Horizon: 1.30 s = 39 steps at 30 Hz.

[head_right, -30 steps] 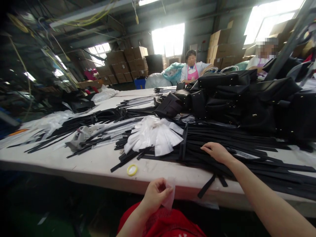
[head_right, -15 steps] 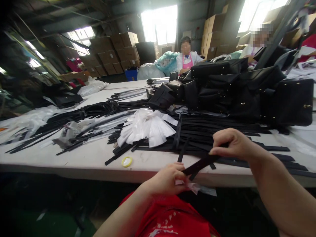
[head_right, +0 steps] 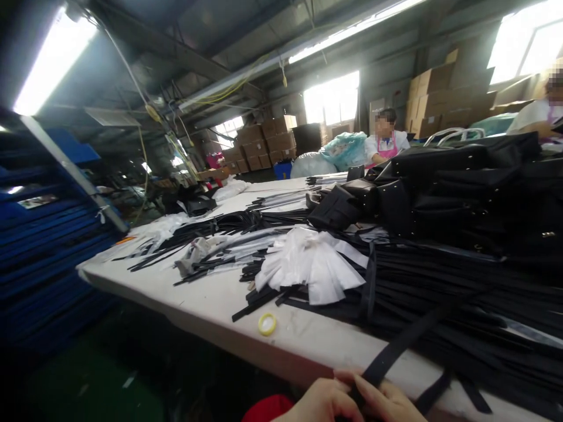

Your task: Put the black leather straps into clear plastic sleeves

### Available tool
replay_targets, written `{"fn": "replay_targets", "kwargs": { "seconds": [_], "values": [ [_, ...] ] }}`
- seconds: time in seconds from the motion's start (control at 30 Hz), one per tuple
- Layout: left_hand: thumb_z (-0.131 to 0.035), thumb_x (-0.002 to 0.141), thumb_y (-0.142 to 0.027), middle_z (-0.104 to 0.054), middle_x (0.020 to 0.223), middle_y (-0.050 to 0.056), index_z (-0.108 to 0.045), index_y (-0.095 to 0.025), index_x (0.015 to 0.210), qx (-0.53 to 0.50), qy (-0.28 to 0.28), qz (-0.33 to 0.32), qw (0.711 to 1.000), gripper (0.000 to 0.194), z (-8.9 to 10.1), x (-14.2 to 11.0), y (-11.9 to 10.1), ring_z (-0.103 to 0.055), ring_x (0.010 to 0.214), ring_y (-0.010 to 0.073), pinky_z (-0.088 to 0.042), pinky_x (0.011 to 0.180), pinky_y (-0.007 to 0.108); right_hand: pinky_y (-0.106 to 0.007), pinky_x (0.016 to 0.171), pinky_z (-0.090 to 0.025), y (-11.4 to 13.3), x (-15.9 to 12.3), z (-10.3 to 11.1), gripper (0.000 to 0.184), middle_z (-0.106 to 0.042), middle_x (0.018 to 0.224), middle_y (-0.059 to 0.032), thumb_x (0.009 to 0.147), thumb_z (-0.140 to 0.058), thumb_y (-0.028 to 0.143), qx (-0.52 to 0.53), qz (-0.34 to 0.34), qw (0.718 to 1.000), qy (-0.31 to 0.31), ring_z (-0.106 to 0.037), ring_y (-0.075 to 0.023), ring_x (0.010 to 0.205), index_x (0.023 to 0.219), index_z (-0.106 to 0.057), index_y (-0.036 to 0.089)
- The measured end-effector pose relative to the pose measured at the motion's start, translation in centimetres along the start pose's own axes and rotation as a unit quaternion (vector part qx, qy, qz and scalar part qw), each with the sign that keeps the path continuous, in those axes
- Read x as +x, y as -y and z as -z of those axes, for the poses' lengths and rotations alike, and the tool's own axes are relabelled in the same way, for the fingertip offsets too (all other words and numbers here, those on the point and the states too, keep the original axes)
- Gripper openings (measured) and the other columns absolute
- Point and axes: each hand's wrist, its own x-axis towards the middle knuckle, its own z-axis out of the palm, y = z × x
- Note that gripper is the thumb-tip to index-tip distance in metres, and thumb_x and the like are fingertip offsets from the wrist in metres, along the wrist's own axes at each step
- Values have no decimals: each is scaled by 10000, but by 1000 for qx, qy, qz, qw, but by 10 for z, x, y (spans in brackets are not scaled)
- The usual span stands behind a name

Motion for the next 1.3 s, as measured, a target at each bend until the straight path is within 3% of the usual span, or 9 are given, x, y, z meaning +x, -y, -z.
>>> {"fn": "replay_targets", "kwargs": {
  "seconds": [0.07, 0.13, 0.2, 0.37, 0.53, 0.67, 0.8, 1.0, 1.3],
  "values": [
    [-801, 670, -356, -732, 840, 52, -796, -167, 773, 12, -52, 35, 998, 216, 0, -8, -4, -647, 797, 187, -483, 729, 245, -346, 862, -554, 11, 8, 6, 547, -742, 985, -95, 783, -585, 692, 40, -3, 996, -74, -667, -277, 975, 906, -787, 198],
    [-795, 663, -281, -702, 730, 30, -786, -147, 742, 27, -109, 92, 989, 157, 3, -15, -9, -597, 673, 149, -444, 633, 233, -290, 722, -553, 24, 16, 19, 494, -724, 866, -87, 755, -640, 663, 55, 42, 981, -181, -652, -234, 857, 795, -765, 187],
    [-785, 677, -278, -675, 669, 16, -772, -129, 743, 10, -123, 136, 983, 164, 7, -18, -11, -557, 616, 130, -420, 597, 230, -246, 578, -511, 31, 21, 25, 491, -698, 776, -68, 755, -648, 657, 86, 73, 967, -230, -620, -181, 711, 785, -744, 177],
    [-784, 693, -298, -691, 717, 30, -741, -132, 722, -31, -102, 125, 986, 175, 17, -15, -3, -594, 677, 149, -472, 691, 253, -259, 575, -538, 26, 13, 7, 476, -710, 757, -51, 788, -661, 624, 7, 46, 995, -88, -646, -157, 607, 883, -739, 164],
    [-818, 663, -250, -698, 975, 70, -719, -142, 658, -35, -130, 98, 986, 147, 26, -19, 3, -654, 842, 184, -506, 795, 265, -246, 609, -540, 31, 0, 28, 390, -692, 691, -37, 916, -571, 528, -1, 147, 971, -189, -660, -146, 617, 929, -718, 167],
    [-816, 678, -269, -681, 1027, 76, -717, -133, 674, -73, -141, 121, 980, 168, 30, -24, 11, -666, 823, 165, -524, 781, 259, -259, 618, -549, 36, -2, 45, 318, -711, 811, -52, 925, -591, 467, 58, 184, 960, -201, -667, -149, 659, 941, -709, 172],
    [-816, 697, -311, -671, 969, 72, -730, -126, 688, -81, -120, 110, 983, 204, 33, -25, 13, -653, 779, 151, -516, 772, 267, -268, 635, -552, 32, -3, 46, 297, -708, 827, -54, 936, -583, 440, 63, 191, 959, -202, -668, -152, 673, 948, -708, 171],
    [-826, 700, -354, -694, 964, 97, -713, -123, 687, -133, -106, 86, 982, 257, 36, -28, 5, -656, 906, 208, -493, 880, 318, -259, 614, -549, 31, -6, 44, 353, -705, 787, -58, 914, -594, 499, 17, 163, 967, -193, -665, -159, 670, 916, -715, 168],
    [-798, 735, -363, -677, 837, 69, -696, -118, 715, -144, -94, 102, 980, 266, 38, -33, 13, -617, 812, 178, -490, 837, 309, -264, 594, -556, 36, -7, 45, 437, -691, 730, -53, 906, -561, 572, 1, 153, 968, -199, -658, -153, 616, 894, -703, 158]
  ]
}}
